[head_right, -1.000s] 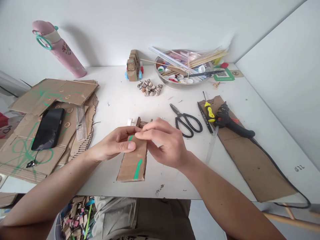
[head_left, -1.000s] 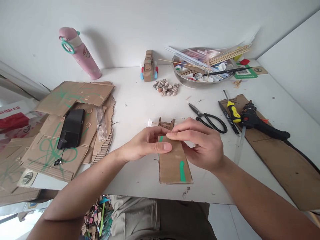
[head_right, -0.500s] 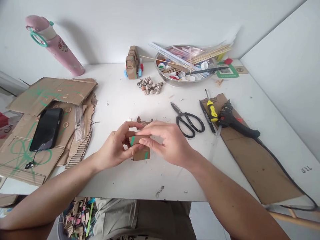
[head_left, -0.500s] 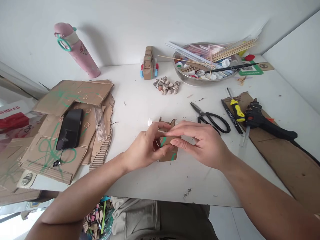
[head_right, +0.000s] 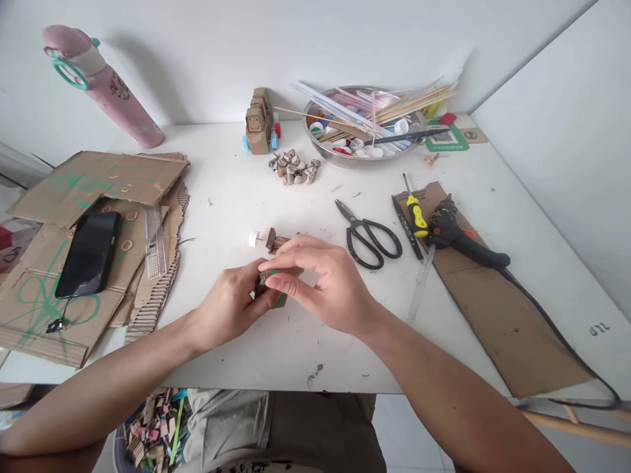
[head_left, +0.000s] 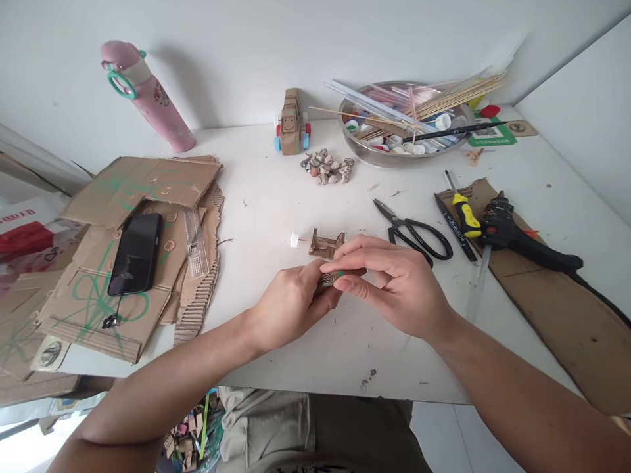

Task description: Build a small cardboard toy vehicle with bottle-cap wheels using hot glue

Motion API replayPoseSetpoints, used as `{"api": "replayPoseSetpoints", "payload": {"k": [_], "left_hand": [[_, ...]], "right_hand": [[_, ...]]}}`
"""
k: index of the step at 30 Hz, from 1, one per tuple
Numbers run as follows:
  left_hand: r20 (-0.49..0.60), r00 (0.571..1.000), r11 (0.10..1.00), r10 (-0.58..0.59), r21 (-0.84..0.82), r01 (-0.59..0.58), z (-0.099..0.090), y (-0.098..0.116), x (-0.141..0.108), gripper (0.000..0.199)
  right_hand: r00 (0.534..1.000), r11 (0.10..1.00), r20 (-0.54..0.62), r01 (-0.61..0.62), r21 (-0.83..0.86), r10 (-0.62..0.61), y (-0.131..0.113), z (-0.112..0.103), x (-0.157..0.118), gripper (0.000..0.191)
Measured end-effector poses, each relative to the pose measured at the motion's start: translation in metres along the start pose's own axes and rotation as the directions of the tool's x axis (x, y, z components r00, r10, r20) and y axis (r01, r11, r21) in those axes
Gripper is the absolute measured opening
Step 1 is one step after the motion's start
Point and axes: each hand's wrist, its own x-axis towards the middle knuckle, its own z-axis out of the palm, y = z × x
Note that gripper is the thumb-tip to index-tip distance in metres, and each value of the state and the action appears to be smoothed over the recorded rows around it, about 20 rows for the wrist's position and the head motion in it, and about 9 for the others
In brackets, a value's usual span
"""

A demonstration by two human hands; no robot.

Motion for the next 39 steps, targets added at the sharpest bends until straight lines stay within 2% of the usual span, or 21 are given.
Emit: {"api": "replayPoseSetpoints", "payload": {"k": [4, 10, 18, 22, 28, 33, 36, 39], "left_hand": [[0.001, 0.999, 0.996, 0.041, 0.073, -0.041, -0.001, -0.001, -0.002, 0.011], [-0.010, 0.997, 0.997, 0.074, -0.026, -0.075, -0.001, 0.005, -0.001, 0.014], [0.015, 0.997, 0.980, -0.080, -0.181, 0.082, 0.000, 0.016, 0.004, 0.014], [-0.010, 0.995, 0.991, -0.097, -0.096, 0.096, 0.000, 0.014, 0.005, 0.018], [-0.051, 0.998, 0.989, 0.027, 0.143, -0.019, 0.001, 0.004, 0.000, 0.010], [-0.061, 0.995, 0.989, 0.080, 0.131, -0.071, 0.001, -0.003, 0.001, 0.009], [-0.059, 0.995, 0.996, 0.077, 0.057, -0.073, -0.001, -0.005, 0.006, 0.008], [-0.060, 0.995, 0.997, 0.081, 0.003, -0.081, -0.005, -0.007, 0.013, 0.035]], "right_hand": [[1.000, 1.000, 0.003, 0.024, -0.005, -0.024, -0.002, 0.003, -0.002, 0.011], [0.993, 0.993, -0.047, 0.107, -0.051, -0.109, -0.003, 0.006, -0.004, 0.010], [0.970, 0.963, -0.076, 0.217, -0.160, -0.232, 0.003, 0.007, -0.002, 0.011], [0.957, 0.938, -0.049, 0.268, -0.220, -0.285, 0.006, 0.006, 0.000, 0.007], [0.932, 0.898, -0.068, 0.322, -0.299, -0.357, 0.006, 0.012, 0.000, 0.009], [0.907, 0.877, -0.107, 0.355, -0.324, -0.407, 0.009, 0.018, 0.001, 0.013], [0.918, 0.897, -0.148, 0.310, -0.314, -0.369, 0.013, 0.016, 0.002, 0.010], [0.963, 0.949, -0.151, 0.179, -0.259, -0.222, 0.019, 0.008, 0.005, 0.011]]}}
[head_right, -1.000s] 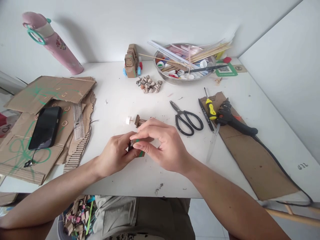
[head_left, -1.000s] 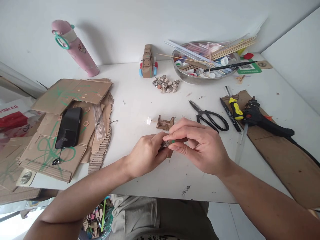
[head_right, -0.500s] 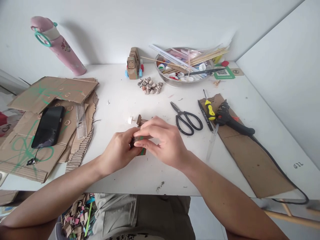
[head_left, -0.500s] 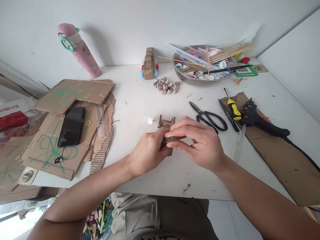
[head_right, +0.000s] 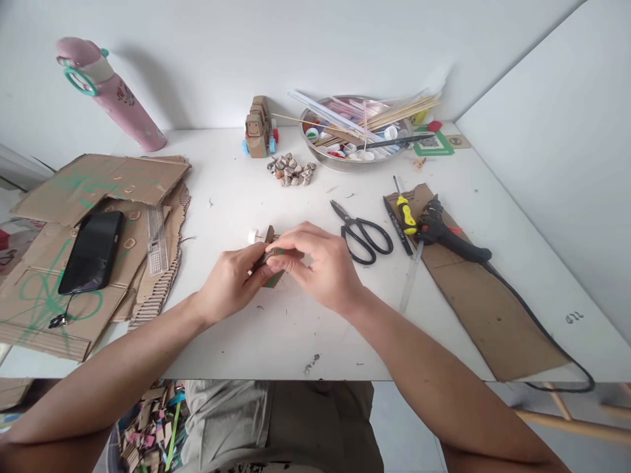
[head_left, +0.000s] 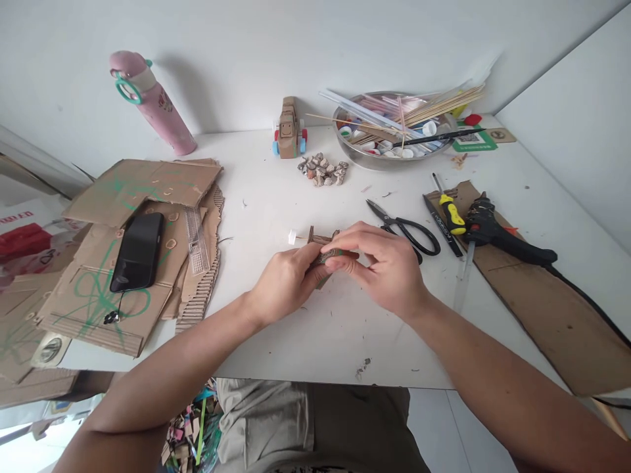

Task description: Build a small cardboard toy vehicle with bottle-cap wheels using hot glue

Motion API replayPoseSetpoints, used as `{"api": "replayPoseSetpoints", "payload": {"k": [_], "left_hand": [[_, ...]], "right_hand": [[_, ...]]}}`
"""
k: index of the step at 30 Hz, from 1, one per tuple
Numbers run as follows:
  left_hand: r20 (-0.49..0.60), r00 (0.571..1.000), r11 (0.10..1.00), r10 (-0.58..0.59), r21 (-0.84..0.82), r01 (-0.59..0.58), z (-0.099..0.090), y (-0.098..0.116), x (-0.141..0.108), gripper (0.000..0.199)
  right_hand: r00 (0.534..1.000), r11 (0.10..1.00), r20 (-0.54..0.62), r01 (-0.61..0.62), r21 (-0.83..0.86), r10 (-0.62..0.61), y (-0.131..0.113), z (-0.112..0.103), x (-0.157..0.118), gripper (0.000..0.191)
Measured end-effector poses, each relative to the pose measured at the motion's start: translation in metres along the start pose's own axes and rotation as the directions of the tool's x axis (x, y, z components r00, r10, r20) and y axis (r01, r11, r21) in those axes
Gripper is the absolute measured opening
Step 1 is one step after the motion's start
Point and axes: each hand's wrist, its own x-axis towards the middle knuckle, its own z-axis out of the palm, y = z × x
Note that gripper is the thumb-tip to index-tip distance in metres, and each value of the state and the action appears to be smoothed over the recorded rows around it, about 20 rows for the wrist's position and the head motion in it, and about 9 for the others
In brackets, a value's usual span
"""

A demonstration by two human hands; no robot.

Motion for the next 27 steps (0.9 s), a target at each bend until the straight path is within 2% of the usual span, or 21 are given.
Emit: {"api": "replayPoseSetpoints", "payload": {"k": [4, 8, 11, 15, 20, 22, 24, 26, 27], "left_hand": [[-0.065, 0.998, 0.999, 0.011, 0.049, -0.008, -0.005, -0.003, 0.006, 0.057], [-0.084, 0.994, 0.994, 0.067, 0.096, -0.059, -0.007, -0.007, 0.008, 0.065], [-0.085, 0.991, 0.992, 0.099, 0.083, -0.092, -0.010, -0.008, 0.013, 0.063], [-0.101, 0.992, 0.994, 0.072, 0.090, -0.063, -0.017, -0.007, 0.025, 0.054], [-0.143, 0.988, 0.989, 0.055, 0.144, -0.034, -0.020, -0.008, 0.034, 0.049], [-0.128, 0.991, 0.991, 0.033, 0.136, -0.015, -0.029, -0.005, 0.033, 0.053], [-0.137, 0.990, 0.994, 0.038, 0.105, -0.024, -0.049, 0.002, 0.029, 0.059], [-0.265, 0.958, 0.990, 0.111, 0.108, -0.085, -0.077, 0.013, 0.023, 0.064], [-0.355, 0.922, 0.986, 0.153, 0.119, -0.118, -0.091, 0.020, 0.019, 0.065]], "right_hand": [[0.993, 0.993, 0.008, -0.115, 0.040, 0.114, 0.006, -0.006, 0.005, 0.025], [0.996, 0.995, -0.022, -0.090, 0.040, 0.090, 0.004, -0.005, 0.006, 0.027], [0.997, 0.998, -0.045, -0.059, 0.026, 0.060, 0.006, -0.005, 0.009, 0.025], [0.998, 0.998, -0.016, -0.059, -0.008, 0.059, 0.009, -0.012, 0.024, 0.024], [1.000, 0.996, -0.020, 0.000, -0.084, -0.002, 0.004, -0.014, 0.038, 0.028], [1.000, 0.997, -0.020, -0.020, -0.074, 0.019, 0.006, -0.013, 0.038, 0.030], [0.996, 0.995, -0.039, -0.080, -0.054, 0.078, 0.017, -0.016, 0.035, 0.031], [0.981, 0.984, -0.104, -0.172, -0.054, 0.166, 0.035, -0.024, 0.032, 0.031], [0.962, 0.970, -0.164, -0.234, -0.068, 0.220, 0.046, -0.028, 0.031, 0.031]]}}
